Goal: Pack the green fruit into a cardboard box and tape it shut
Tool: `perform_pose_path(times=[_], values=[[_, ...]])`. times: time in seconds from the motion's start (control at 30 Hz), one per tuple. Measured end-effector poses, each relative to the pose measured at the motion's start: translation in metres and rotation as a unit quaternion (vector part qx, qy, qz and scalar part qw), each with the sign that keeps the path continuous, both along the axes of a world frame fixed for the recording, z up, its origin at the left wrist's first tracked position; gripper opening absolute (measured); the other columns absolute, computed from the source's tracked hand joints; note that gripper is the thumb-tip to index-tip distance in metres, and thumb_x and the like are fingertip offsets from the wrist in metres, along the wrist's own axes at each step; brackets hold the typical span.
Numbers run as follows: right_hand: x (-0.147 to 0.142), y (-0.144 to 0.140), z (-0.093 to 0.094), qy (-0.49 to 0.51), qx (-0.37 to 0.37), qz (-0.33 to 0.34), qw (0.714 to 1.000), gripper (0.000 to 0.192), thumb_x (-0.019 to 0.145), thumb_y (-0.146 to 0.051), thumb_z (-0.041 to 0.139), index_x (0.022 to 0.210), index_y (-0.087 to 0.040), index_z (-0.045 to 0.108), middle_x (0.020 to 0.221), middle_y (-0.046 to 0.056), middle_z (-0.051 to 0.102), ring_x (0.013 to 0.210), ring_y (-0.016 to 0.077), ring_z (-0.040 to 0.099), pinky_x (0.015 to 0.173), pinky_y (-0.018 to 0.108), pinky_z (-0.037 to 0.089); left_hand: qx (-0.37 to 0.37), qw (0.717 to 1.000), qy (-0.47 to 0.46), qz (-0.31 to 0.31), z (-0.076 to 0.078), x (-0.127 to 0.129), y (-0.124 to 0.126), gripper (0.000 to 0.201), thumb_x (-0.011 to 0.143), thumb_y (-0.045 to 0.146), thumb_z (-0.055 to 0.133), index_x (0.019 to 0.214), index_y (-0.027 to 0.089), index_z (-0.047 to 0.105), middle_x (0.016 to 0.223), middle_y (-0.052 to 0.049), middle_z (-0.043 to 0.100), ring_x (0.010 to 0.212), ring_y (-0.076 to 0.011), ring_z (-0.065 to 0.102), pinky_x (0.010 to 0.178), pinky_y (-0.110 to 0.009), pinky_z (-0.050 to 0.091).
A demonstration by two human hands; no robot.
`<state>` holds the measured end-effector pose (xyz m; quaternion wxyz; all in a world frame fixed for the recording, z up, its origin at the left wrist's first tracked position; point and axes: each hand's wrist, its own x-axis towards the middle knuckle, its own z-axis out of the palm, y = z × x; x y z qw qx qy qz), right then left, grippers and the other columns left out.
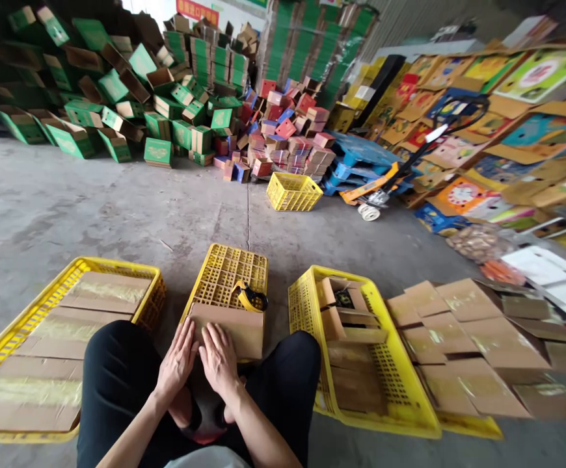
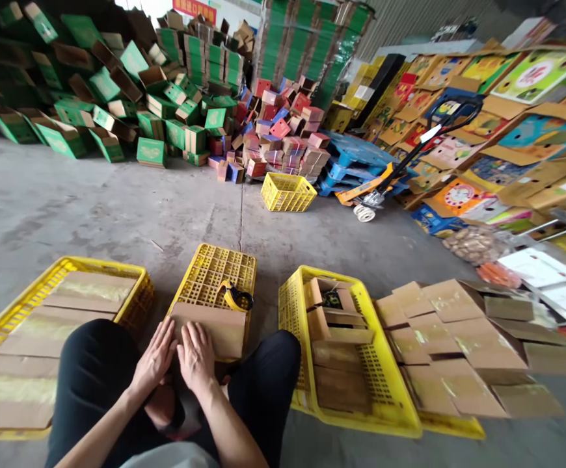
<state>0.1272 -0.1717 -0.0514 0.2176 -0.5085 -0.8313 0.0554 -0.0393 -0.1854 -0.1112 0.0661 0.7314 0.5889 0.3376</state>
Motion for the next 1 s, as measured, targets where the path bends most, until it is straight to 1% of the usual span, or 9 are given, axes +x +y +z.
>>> perform_pose_path(times=[0.07,0.2,0.33,0.4,0.57,0.73,0.83,0.9,1.0], values=[[0.025,-0.015,-0.004,-0.017,-0.002,-0.031,0.999,0.050,0.109,-0.031,0.043,0.158,-0.023,0.050,0.159,0.008,0.054,0.145,0.0290,0.052,0.120,0.053,0.047,0.001,1.000,0.003,0.007,0.004,0.002,-0.001,0.067,0.110,0.031,0.038,0.172,0.025,0.012,0.175,-0.010,0.026,0.161,-0.0300,0.024,0.127,-0.054,0.038],[0.074,-0.040,-0.015,-0.026,0.024,-0.105,0.994,0.051,0.111,-0.030,0.041,0.161,-0.019,0.046,0.157,0.012,0.056,0.143,0.0299,0.055,0.115,0.051,0.052,0.001,1.000,0.003,0.001,0.009,0.002,-0.003,0.066,0.111,0.031,0.038,0.171,0.025,0.012,0.173,-0.010,0.031,0.161,-0.0296,0.025,0.126,-0.055,0.040],[0.102,-0.042,-0.023,0.010,0.062,-0.150,0.987,0.049,0.112,-0.030,0.040,0.158,-0.016,0.049,0.153,0.016,0.059,0.141,0.0287,0.058,0.113,0.046,0.055,-0.005,1.000,-0.004,-0.002,0.009,0.001,-0.003,0.062,0.111,0.031,0.037,0.170,0.027,0.019,0.171,-0.009,0.036,0.159,-0.0282,0.031,0.125,-0.054,0.041],[0.107,-0.032,-0.024,0.030,0.073,-0.164,0.983,0.049,0.112,-0.033,0.038,0.156,-0.015,0.053,0.149,0.017,0.062,0.137,0.0290,0.061,0.111,0.045,0.057,0.000,1.000,-0.002,-0.002,0.007,0.000,-0.001,0.062,0.111,0.031,0.038,0.170,0.026,0.019,0.172,-0.009,0.035,0.159,-0.0283,0.029,0.125,-0.054,0.041],[0.107,0.000,-0.022,0.080,0.080,-0.195,0.974,0.052,0.113,-0.039,0.035,0.154,-0.014,0.055,0.143,0.020,0.065,0.131,0.0303,0.066,0.106,0.045,0.060,0.012,1.000,0.014,-0.007,0.002,0.000,0.002,0.068,0.111,0.031,0.038,0.172,0.026,0.008,0.176,-0.009,0.023,0.161,-0.0287,0.023,0.126,-0.053,0.040],[0.111,-0.001,-0.035,0.147,0.067,-0.205,0.965,0.056,0.113,-0.041,0.032,0.159,-0.015,0.050,0.146,0.019,0.065,0.132,0.0285,0.066,0.107,0.042,0.058,0.002,1.000,0.020,0.004,0.000,0.002,-0.001,0.071,0.111,0.031,0.038,0.172,0.027,0.001,0.176,-0.011,0.020,0.160,-0.0291,0.027,0.125,-0.051,0.041],[0.115,-0.010,-0.046,0.196,0.024,-0.236,0.952,0.058,0.112,-0.047,0.033,0.160,-0.019,0.048,0.137,0.015,0.072,0.117,0.0275,0.074,0.098,0.040,0.061,-0.012,1.000,-0.001,0.026,0.000,0.007,-0.002,0.072,0.110,0.035,0.039,0.172,0.027,0.004,0.177,-0.011,0.019,0.157,-0.0290,0.036,0.123,-0.048,0.044],[0.118,-0.013,-0.049,0.215,0.006,-0.253,0.943,0.059,0.111,-0.051,0.034,0.157,-0.019,0.053,0.124,0.014,0.078,0.102,0.0274,0.079,0.088,0.038,0.063,-0.034,0.998,-0.024,0.053,-0.002,0.010,0.001,0.071,0.110,0.038,0.040,0.172,0.028,0.008,0.177,-0.011,0.019,0.154,-0.0292,0.041,0.120,-0.046,0.047],[0.120,-0.011,-0.044,0.225,0.016,-0.247,0.942,0.059,0.109,-0.054,0.035,0.149,-0.019,0.063,0.112,0.013,0.082,0.093,0.0289,0.081,0.079,0.039,0.064,-0.081,0.988,-0.083,0.099,-0.007,0.011,0.009,0.072,0.106,0.047,0.045,0.170,0.025,0.020,0.173,-0.013,0.030,0.149,-0.0310,0.049,0.113,-0.045,0.053]])
